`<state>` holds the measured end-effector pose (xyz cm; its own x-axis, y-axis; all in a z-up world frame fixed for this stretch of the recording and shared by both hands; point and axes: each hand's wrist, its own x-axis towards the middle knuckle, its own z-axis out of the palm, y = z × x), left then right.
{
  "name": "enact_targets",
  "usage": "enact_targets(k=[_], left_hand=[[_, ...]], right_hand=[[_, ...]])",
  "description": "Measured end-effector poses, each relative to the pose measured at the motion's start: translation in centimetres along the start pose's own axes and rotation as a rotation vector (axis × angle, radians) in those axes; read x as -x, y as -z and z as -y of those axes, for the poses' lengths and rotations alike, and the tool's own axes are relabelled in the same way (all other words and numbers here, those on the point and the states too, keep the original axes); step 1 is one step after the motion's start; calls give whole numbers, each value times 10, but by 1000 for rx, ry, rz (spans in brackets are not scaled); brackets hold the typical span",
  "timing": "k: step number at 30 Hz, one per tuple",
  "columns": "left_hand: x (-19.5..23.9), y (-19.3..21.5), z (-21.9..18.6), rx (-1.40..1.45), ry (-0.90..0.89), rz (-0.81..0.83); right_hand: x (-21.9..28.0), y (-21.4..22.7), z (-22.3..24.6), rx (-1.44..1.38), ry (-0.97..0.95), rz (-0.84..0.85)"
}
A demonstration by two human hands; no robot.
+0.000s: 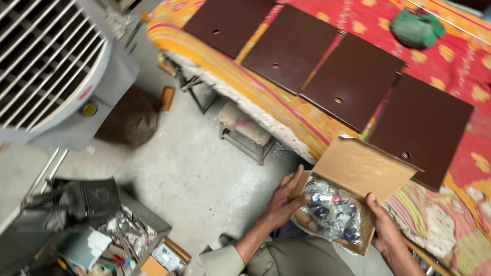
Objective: The person takes lock sets with keys out of a cardboard box, unwraps the plastic packaging from each lock by hand, and places each lock and its keys on a separate brown metal door panel laid out on the table. They then turn over some panels and frames and continue unwrapping and placing locks.
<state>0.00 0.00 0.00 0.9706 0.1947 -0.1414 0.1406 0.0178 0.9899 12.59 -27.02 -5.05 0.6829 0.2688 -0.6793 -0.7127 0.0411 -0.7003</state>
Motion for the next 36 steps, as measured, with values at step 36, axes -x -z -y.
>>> enact_targets(k=[36], left_hand=[[-169, -206, 10, 111, 27, -200]], right_hand=[[-79, 266, 203, 1312, 1088, -619]])
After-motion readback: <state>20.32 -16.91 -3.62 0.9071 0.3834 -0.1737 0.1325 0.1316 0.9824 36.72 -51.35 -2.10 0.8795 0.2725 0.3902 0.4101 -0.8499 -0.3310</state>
